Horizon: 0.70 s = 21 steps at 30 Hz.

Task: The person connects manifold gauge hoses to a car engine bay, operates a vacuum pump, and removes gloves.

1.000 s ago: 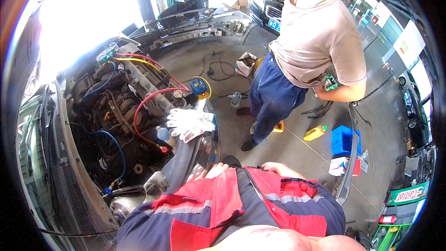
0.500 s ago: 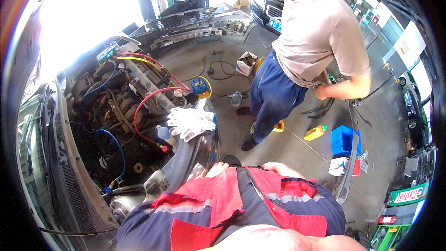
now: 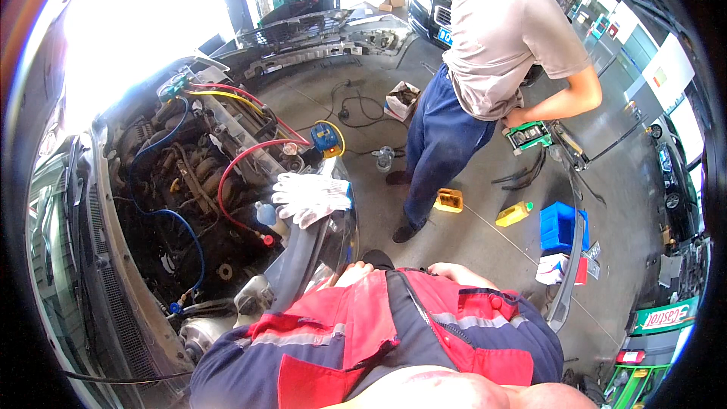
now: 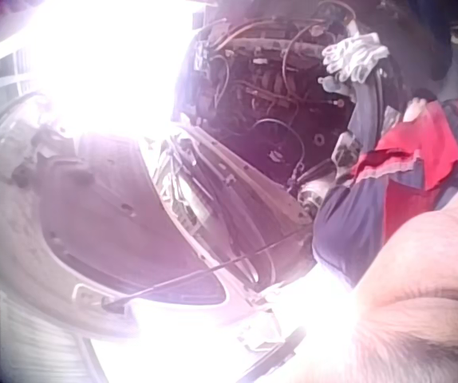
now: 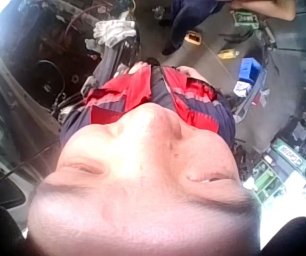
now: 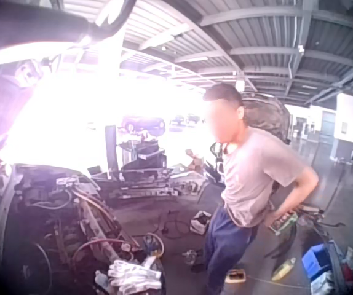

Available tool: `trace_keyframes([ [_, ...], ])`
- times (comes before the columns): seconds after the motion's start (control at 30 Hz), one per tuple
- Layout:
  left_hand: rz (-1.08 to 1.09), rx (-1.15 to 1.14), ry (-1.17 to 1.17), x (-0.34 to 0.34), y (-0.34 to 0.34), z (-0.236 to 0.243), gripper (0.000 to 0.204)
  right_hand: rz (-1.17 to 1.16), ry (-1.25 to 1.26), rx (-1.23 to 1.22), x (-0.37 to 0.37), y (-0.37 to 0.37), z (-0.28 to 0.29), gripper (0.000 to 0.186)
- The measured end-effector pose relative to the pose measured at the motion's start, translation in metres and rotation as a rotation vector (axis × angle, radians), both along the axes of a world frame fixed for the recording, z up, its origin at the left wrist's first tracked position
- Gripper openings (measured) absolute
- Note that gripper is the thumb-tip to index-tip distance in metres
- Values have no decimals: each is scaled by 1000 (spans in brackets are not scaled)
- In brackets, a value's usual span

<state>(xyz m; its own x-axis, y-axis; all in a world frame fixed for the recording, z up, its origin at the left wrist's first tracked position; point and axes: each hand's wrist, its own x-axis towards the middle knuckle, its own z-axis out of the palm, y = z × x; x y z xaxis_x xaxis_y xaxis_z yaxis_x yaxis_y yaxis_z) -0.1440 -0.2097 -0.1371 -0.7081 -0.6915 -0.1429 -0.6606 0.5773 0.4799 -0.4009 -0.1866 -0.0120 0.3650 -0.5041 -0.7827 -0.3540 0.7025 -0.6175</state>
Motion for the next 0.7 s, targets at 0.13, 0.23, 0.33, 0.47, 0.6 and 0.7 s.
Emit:
trace_keyframes([
  [0.13, -18, -3, 30, 3, 1, -10, 24, 160, 38, -129, -15, -3, -41, 18],
  [0.23, 73, 63, 12, 5, 6, 15, 24, -150, -142, 256, -25, -3, -84, 19],
  [0.33, 93, 121, 1, -1, -1, 22, 24, 107, 91, -2, -47, -8, -176, 27],
  [0.47, 172, 168, 0, 2, 3, -5, 25, 295, 251, -127, -70, -17, -286, 34],
  [0.6, 159, 133, 10, 3, 2, 16, 26, 209, 134, -7, -70, -14, -278, 35],
  [0.7, 64, 125, 9, 3, 0, 25, 29, 154, 96, 52, -69, -10, -251, 34],
])
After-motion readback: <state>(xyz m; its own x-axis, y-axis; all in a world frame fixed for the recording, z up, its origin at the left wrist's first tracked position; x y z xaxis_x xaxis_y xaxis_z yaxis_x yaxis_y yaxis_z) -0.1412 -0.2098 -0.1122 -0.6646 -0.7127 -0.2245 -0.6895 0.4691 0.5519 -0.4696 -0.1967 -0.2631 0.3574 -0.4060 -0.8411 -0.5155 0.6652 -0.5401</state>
